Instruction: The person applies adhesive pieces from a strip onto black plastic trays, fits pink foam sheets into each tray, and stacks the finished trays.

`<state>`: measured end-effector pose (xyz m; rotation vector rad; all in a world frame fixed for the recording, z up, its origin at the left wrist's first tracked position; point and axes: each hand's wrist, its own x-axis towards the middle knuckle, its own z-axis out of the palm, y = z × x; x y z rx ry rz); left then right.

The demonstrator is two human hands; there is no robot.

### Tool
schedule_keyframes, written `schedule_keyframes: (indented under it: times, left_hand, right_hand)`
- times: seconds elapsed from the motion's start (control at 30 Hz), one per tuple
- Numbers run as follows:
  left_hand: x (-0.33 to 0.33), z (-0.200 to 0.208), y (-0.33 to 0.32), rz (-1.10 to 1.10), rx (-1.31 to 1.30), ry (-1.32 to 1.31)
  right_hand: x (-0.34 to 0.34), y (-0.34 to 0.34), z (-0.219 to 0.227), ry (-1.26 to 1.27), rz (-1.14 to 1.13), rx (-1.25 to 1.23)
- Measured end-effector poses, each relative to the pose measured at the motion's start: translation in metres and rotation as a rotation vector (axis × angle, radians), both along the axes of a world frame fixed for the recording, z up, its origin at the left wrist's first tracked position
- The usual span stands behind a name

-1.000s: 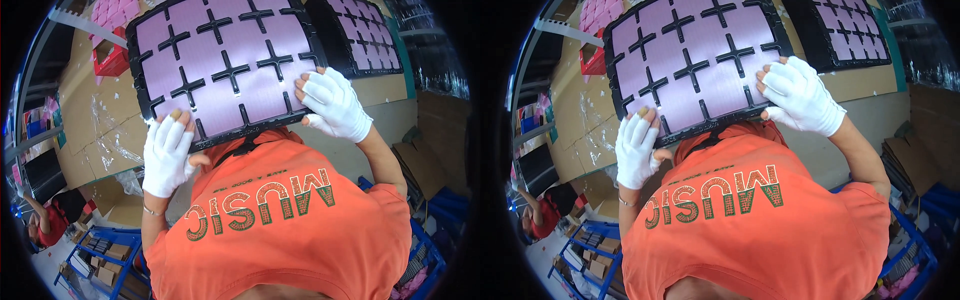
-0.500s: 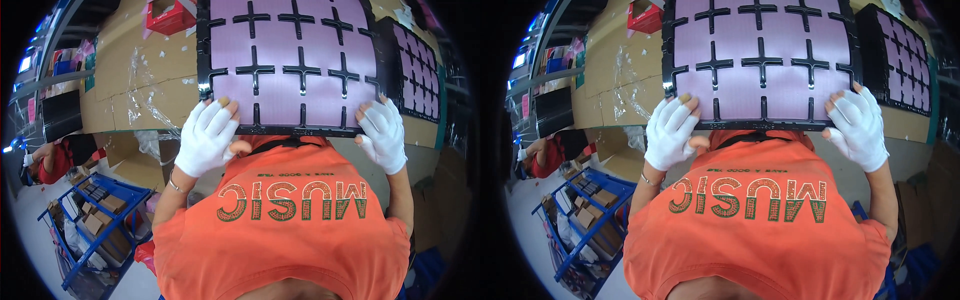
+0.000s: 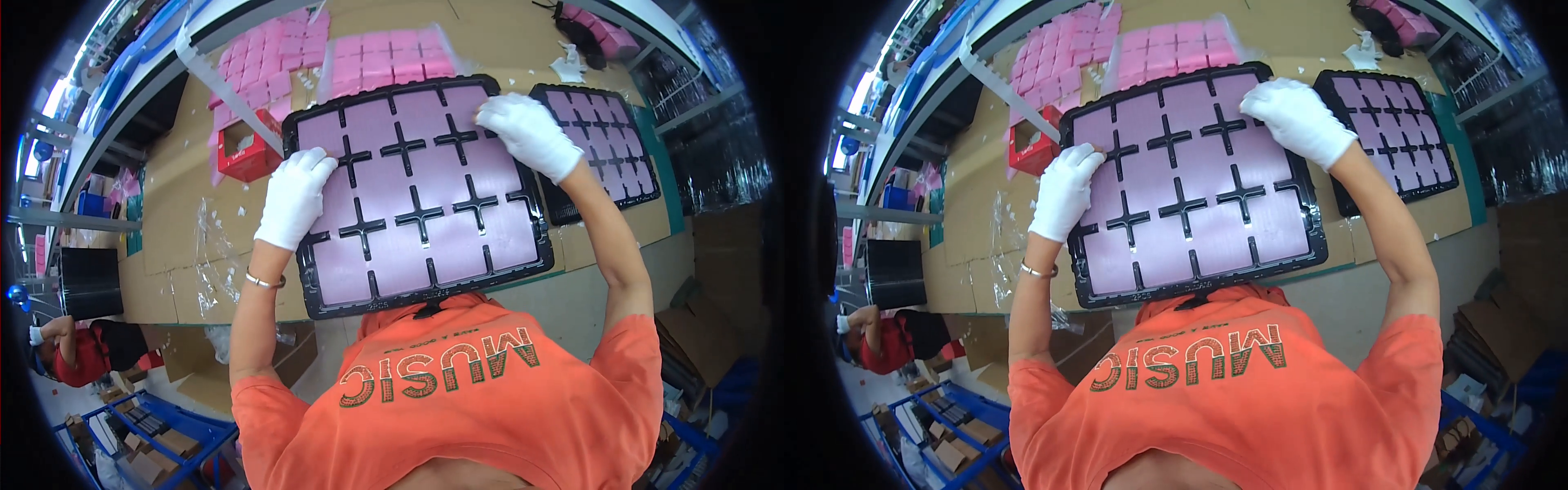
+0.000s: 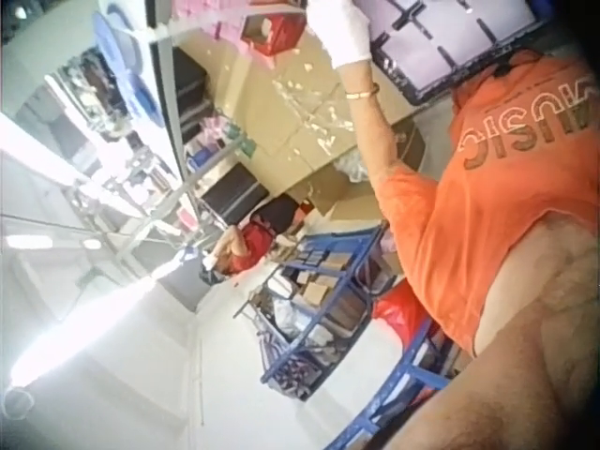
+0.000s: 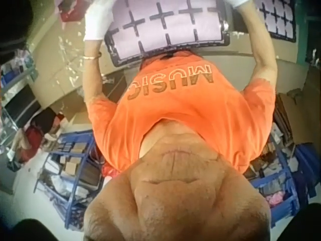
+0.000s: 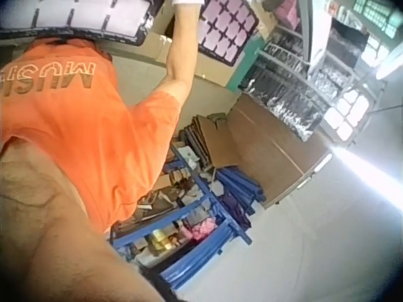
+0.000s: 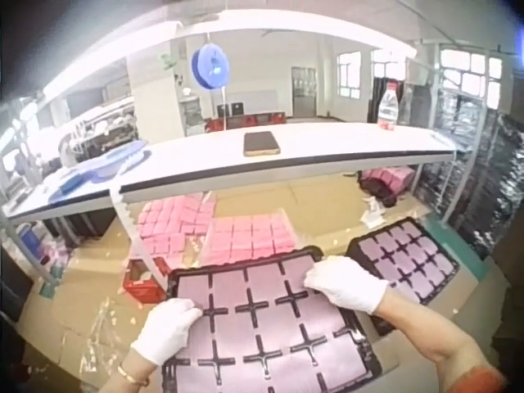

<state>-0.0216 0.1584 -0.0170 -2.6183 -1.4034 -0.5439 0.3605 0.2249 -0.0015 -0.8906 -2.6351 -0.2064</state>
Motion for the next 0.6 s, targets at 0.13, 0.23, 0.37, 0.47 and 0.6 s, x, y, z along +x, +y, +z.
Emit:
schedule_keyframes:
  times: [0.13,0.23,0.37,0.47,0.6]
  left_hand:
    - [0.003,-0.001,0.031,0.063,-0.039,0.095]
    - [0.003,-0.006,0.054,-0.002,0.100,0.178]
    - [-0.014,-0.007,0.056,-0.027,0.084,0.198]
    - [-0.026,-0.006,0.051,0.006,0.064,0.236]
    - [0.005,0.004,0.059,-0.063,0.084,0.229]
  right_hand:
    - [-0.008,0.034,-0.015,-0.109,-0.014,-0.024]
    - [-0.022,0.051,-0.016,-0.105,-0.078,-0.008]
    - [-0.012,0.047,-0.016,-0.158,-0.031,0.052]
    - [-0.012,0.033,-0.011,-0.255,-0.069,-0.063]
    - [-0.028,0.044,-0.014,-0.083,-0.028,0.053]
